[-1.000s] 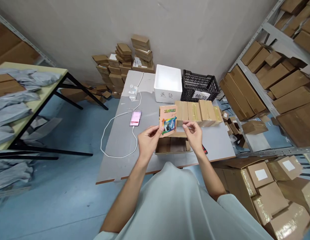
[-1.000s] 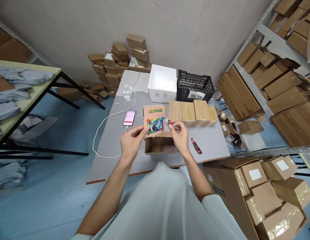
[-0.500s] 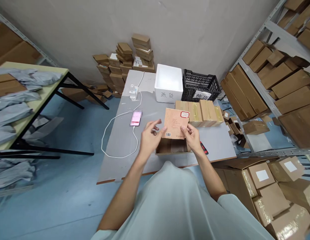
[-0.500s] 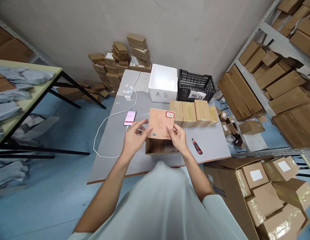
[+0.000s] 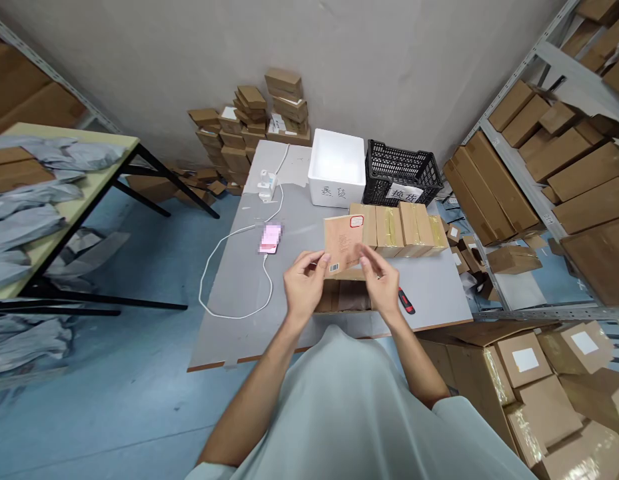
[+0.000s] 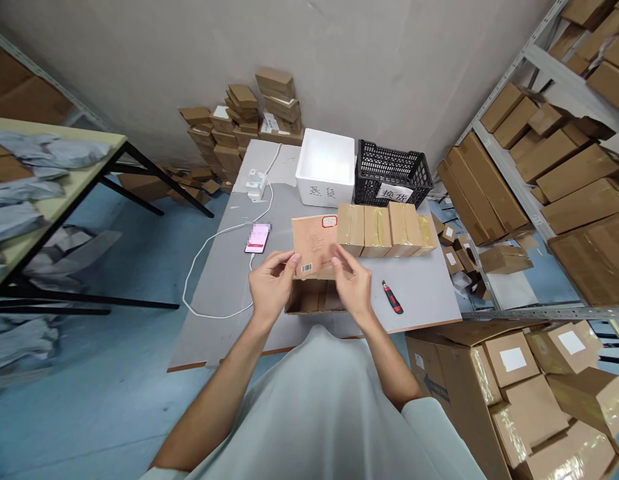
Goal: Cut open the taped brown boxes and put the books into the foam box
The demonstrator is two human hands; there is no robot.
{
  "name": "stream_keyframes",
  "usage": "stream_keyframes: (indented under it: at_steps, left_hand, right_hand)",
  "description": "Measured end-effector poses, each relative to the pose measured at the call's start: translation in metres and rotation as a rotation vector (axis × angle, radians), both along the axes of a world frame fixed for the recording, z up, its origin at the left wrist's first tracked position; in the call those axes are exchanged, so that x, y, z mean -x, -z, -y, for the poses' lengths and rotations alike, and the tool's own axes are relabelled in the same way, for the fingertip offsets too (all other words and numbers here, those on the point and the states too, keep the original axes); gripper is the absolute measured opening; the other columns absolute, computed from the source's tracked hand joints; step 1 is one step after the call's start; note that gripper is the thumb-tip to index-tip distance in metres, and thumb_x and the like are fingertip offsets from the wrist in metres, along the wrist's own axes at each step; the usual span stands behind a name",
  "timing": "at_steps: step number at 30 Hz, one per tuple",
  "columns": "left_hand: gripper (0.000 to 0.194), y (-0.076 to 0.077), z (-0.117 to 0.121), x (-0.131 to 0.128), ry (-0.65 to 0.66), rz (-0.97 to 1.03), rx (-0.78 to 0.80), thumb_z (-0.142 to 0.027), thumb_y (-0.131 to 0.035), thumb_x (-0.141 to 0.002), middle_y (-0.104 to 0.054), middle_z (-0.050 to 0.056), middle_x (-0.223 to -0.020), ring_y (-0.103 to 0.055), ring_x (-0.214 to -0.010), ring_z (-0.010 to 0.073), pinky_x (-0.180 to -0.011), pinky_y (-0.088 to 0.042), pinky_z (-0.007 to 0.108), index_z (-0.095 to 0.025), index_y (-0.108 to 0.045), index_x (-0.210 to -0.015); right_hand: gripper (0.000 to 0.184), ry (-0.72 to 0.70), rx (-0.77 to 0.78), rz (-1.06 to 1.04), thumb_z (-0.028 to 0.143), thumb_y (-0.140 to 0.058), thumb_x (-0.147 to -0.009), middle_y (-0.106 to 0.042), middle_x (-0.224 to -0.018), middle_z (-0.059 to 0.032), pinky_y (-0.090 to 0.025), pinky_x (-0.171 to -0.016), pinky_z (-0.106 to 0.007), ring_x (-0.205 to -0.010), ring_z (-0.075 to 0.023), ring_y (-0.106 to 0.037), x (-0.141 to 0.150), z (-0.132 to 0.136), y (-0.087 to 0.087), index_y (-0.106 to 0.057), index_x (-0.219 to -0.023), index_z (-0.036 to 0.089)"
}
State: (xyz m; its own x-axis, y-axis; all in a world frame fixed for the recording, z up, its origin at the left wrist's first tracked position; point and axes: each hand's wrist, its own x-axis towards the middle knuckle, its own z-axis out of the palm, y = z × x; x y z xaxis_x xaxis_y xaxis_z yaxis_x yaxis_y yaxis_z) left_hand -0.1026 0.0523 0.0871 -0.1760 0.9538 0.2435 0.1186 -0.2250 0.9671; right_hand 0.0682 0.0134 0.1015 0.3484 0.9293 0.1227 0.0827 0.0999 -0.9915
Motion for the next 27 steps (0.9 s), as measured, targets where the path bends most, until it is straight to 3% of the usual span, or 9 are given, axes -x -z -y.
stream_keyframes:
  at_steps: [3, 8, 12, 15, 17, 22, 25, 27]
  left_hand:
    - [0.032, 0.005, 0.011, -0.017, 0.013, -0.149, -0.161, -0.051, -0.072, -0.111, -0.079, 0.006, -0.096, -0.074, -0.087, 0.0202, -0.081, -0.063, 0.033, -0.023, -0.089, -0.109]
    - [0.037, 0.014, 0.016, -0.026, 0.174, -0.281, -0.258, -0.048, -0.064, -0.116, -0.079, 0.011, -0.118, -0.078, -0.104, 0.0234, -0.091, -0.067, 0.036, -0.025, -0.085, -0.136]
    - [0.059, 0.008, -0.007, -0.001, 0.127, -0.185, -0.067, -0.069, -0.074, -0.106, -0.078, 0.015, -0.133, -0.077, -0.101, 0.0233, -0.083, -0.066, 0.035, -0.021, -0.082, -0.141]
    - [0.078, 0.000, -0.021, 0.017, 0.290, -0.035, 0.181, -0.086, -0.081, -0.092, -0.083, 0.016, -0.126, -0.076, -0.097, 0.0254, -0.079, -0.065, 0.035, -0.017, -0.087, -0.128]
    - [0.081, -0.005, -0.022, 0.021, 0.399, 0.050, 0.304, -0.090, -0.086, -0.083, -0.086, 0.014, -0.116, -0.076, -0.095, 0.0260, -0.082, -0.065, 0.036, -0.017, -0.089, -0.118]
    - [0.068, -0.008, -0.012, 0.014, 0.345, 0.129, 0.329, -0.082, -0.094, -0.080, -0.087, 0.011, -0.108, -0.075, -0.092, 0.0247, -0.084, -0.063, 0.036, -0.019, -0.090, -0.105]
    - [0.050, -0.006, -0.011, 0.010, 0.271, 0.066, 0.223, -0.069, -0.094, -0.085, -0.085, 0.009, -0.103, -0.070, -0.078, 0.0193, -0.074, -0.059, 0.033, -0.021, -0.090, -0.100]
    - [0.035, -0.006, -0.012, 0.009, 0.222, -0.006, 0.095, -0.058, -0.091, -0.091, -0.084, 0.008, -0.102, -0.069, -0.078, 0.0185, -0.072, -0.057, 0.033, -0.024, -0.091, -0.099]
  right_hand:
    - [0.061, -0.117, 0.024, -0.068, 0.068, -0.087, -0.096, -0.087, -0.142, -0.0100, -0.068, -0.121, -0.050, -0.130, -0.0325, -0.085, 0.018, 0.005, 0.003, -0.086, -0.139, 0.025]
    - [0.058, -0.099, 0.023, -0.144, 0.076, -0.084, -0.095, -0.092, -0.116, -0.0089, -0.073, -0.103, -0.042, -0.112, -0.0297, -0.088, 0.013, -0.010, 0.007, -0.087, -0.116, 0.022]
    - [0.064, -0.183, 0.023, -0.157, 0.081, -0.086, -0.091, -0.092, -0.113, -0.0104, -0.073, -0.098, -0.043, -0.106, -0.0312, -0.088, -0.018, -0.019, 0.002, -0.089, -0.114, 0.021]
    - [0.066, -0.252, 0.045, -0.145, 0.083, -0.087, -0.090, -0.091, -0.113, -0.0103, -0.073, -0.099, -0.045, -0.107, -0.0323, -0.087, -0.033, -0.020, -0.001, -0.091, -0.116, 0.022]
    - [0.068, -0.274, 0.056, -0.133, 0.084, -0.087, -0.089, -0.091, -0.112, -0.0099, -0.072, -0.099, -0.044, -0.107, -0.0320, -0.087, -0.038, -0.020, -0.002, -0.091, -0.118, 0.023]
    - [0.071, -0.253, 0.054, -0.077, 0.087, -0.083, -0.089, -0.091, -0.110, -0.0092, -0.070, -0.097, -0.041, -0.106, -0.0305, -0.084, -0.039, -0.021, -0.001, -0.092, -0.116, 0.023]
    - [0.070, -0.216, 0.044, -0.031, 0.088, -0.078, -0.092, -0.091, -0.112, -0.0087, -0.069, -0.102, -0.043, -0.111, -0.0321, -0.084, -0.039, -0.020, -0.006, -0.092, -0.115, 0.024]
    - [0.064, -0.197, 0.017, 0.000, 0.086, -0.078, -0.094, -0.091, -0.119, -0.0083, -0.066, -0.113, -0.048, -0.121, -0.0335, -0.082, -0.039, -0.017, -0.011, -0.093, -0.114, 0.026]
